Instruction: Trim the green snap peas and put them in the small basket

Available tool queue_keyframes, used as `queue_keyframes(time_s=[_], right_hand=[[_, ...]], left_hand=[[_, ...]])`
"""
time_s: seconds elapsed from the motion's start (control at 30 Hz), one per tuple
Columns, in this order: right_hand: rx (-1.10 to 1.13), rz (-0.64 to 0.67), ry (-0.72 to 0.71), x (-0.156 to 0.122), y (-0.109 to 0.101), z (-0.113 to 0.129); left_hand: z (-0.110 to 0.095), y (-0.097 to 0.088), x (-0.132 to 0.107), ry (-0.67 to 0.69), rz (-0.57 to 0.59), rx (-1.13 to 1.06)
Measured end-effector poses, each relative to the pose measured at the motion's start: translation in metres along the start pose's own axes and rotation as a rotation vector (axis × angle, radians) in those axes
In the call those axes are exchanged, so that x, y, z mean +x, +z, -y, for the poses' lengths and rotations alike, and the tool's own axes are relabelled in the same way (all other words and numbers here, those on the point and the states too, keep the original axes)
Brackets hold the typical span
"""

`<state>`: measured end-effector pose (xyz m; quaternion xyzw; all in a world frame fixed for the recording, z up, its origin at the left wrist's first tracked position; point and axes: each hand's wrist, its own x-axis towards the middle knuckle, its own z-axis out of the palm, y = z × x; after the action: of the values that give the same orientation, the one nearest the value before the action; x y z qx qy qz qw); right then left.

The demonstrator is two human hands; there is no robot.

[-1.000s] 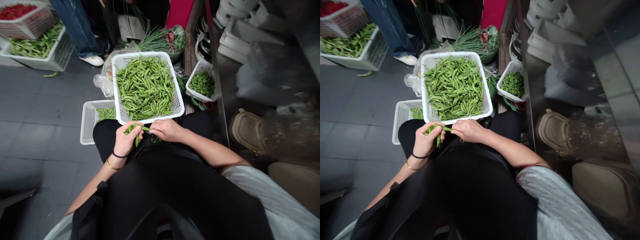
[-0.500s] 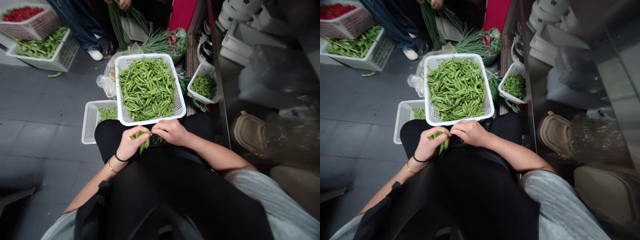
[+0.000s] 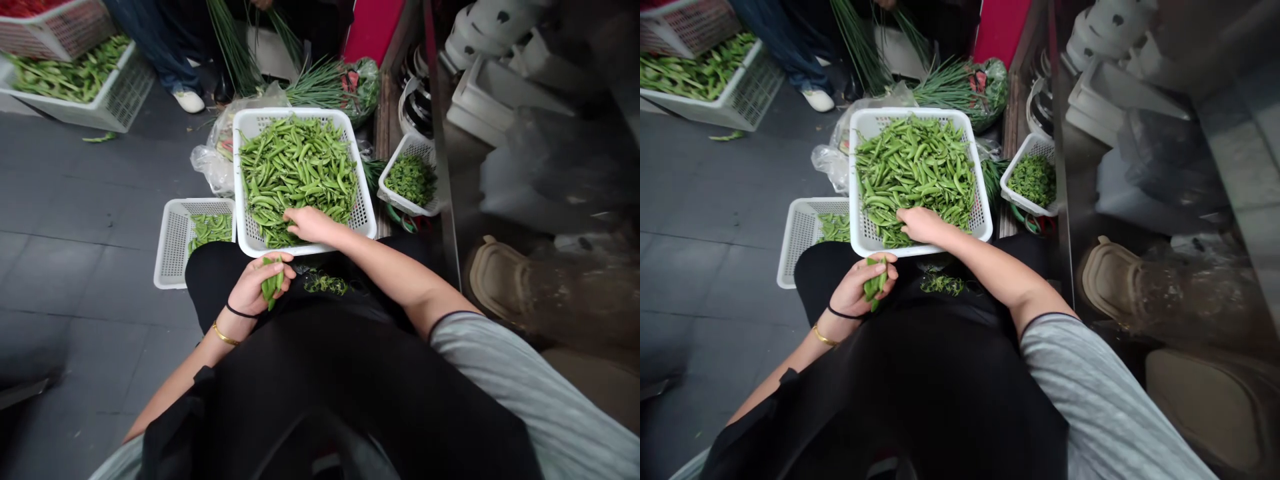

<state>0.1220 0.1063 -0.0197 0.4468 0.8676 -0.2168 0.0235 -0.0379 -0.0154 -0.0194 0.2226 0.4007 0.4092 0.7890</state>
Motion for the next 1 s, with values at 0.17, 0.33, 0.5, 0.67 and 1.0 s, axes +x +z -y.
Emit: queue_keyframes(time_s=[0.17,0.33,0.5,0.67,1.0], right_hand=[[-0.082,0.033,-0.021,0.015,0.019,-0.009],[-0.104,-0.063,0.000,-0.020,0.014,-0.020],[-0.186,-0.016,-0.049,0.008,0.025,-0.010],[-0.086,-0.096,-0.049,0.013,0.023,-0.021],[0.790,-0.540,-0.083,-0.092,0.035,0.024]], left_hand=[[0.002,-0.006,-0.004,-0.007,0.048,0.031],[0.010,0.000,0.005,-0.071,0.040,0.023],[0.013,0.012,0.007,-0.160,0.035,0.061],[0.011,0.004,-0.005,-0.100,0.009,-0.013],[0.017,0.023,0.012,0.048,-0.146,-0.018]])
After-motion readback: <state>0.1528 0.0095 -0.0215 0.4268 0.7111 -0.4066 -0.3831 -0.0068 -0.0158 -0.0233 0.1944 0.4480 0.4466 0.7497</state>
